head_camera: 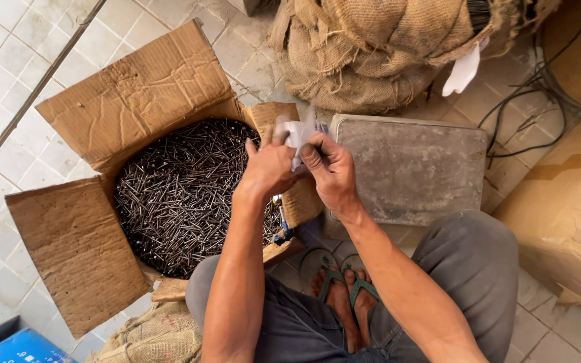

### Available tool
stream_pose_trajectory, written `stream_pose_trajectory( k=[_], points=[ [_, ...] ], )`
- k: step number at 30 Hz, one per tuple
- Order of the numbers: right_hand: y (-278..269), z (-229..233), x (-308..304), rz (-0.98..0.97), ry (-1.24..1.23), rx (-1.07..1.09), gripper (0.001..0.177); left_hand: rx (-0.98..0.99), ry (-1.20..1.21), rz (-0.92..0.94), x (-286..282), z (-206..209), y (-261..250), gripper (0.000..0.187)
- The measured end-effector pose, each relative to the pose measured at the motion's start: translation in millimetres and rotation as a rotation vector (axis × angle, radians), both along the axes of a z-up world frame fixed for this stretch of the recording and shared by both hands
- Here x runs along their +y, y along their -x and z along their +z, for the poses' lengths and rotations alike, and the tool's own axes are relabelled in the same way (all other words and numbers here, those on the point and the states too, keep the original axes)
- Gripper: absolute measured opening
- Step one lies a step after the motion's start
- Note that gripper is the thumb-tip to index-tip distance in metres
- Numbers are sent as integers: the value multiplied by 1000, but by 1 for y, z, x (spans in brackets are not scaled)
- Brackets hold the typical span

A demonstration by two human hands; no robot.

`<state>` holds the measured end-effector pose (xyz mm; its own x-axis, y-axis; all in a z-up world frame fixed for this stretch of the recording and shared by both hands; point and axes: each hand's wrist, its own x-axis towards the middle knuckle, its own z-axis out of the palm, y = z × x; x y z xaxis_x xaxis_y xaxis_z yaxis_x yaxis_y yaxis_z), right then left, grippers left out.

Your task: The person picks up metal nails from a cardboard box by hand and places them into a small plastic bag, then uses a stapler to close the bag.

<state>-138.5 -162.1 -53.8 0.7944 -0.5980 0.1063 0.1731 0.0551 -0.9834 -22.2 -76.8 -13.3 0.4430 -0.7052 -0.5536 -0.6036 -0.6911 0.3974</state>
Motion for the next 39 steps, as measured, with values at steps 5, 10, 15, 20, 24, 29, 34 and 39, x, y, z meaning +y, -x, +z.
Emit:
stream_pose_trajectory(
  k=[5, 10, 15, 20, 24, 29, 34, 39],
  points=[
    [-5, 65, -5, -5, 252, -122, 24, -160, 704, 44, 27, 31, 2, 18],
    [-25, 120, -17, 28, 576, -226, 32, 78, 1078, 217, 48, 21, -8, 23],
    [-26, 158, -34, 552, 575, -108, 43, 61, 1071, 186, 85, 115, 13, 25],
    [-18, 118, -15, 489, 312, -67, 18, 9, 1018, 274, 113, 137, 16, 34],
    [-30, 115, 5, 449, 456, -136, 9, -102, 883, 305, 134, 141, 18, 42],
    [-48, 107, 35, 484, 673, -311, 23, -136, 873, 444, 167, 125, 18, 35],
    [-62, 94, 65, 483, 914, -361, 33, -187, 897, 613, 205, 72, 30, 29],
    [-64, 97, 90, 403, 1044, -451, 23, -186, 932, 792, 241, 25, 34, 38]
  ],
)
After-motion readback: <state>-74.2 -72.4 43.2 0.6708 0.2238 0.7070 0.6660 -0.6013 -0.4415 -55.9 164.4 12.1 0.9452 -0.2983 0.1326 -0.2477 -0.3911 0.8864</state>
